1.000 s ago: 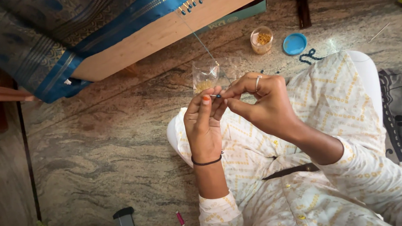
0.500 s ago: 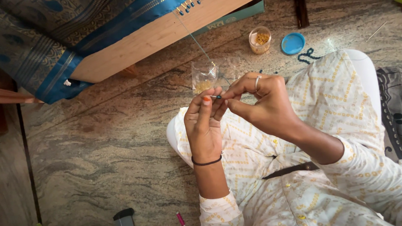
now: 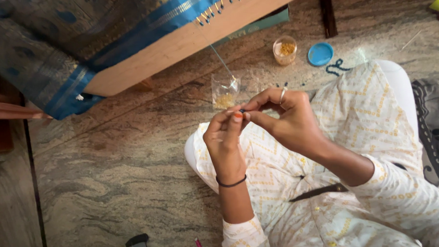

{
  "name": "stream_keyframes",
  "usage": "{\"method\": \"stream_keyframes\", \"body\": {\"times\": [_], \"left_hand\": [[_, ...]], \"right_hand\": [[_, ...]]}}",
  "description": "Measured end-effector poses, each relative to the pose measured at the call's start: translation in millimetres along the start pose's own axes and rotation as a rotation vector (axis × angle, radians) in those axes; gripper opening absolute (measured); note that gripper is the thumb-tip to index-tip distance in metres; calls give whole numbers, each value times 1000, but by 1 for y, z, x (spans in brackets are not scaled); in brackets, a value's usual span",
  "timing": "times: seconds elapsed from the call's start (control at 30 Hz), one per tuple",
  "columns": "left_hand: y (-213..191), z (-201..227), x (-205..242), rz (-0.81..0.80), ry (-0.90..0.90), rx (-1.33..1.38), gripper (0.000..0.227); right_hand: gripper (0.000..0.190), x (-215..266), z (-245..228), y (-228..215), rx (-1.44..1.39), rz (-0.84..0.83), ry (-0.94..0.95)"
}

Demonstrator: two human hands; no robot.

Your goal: Attaching decorative beads to the edge of a sari with thread and cutting the thread with scissors.

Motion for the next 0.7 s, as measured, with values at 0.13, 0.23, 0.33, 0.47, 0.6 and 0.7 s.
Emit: {"method": "stream_keyframes", "body": {"times": [0.13,0.23,0.33,0.47,0.6,0.7], "left_hand": [[25,23,-1,4,232,-421,15],[62,41,5,-71,568,-971,13],[88,50,3,-212,925,-1379,12],[87,56,-22,-542,1301,-1658,16],[89,76,-57,-626,1504,-1726,18],[92,83,-76,-640,1563,-1757,18]], "right_hand": [[16,0,-3,-2,-104,-23,-27],[14,-2,-25,-17,199,96,-235],[10,1,-31,-33,280,138,-384],[6,8,3,-27,82,-255,-160],[10,21,32,-7,-42,-430,0],[10,25,48,6,-43,-471,117]]}}
Point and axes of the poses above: each hand's wrist, its own x-axis away from the middle knuckle, its own y-axis out of the palm, z = x × y, the point moved 7 cm from there along -x, towards the middle knuckle, and after that the axes turned 12 degrees about x, right-handed, at the moved point
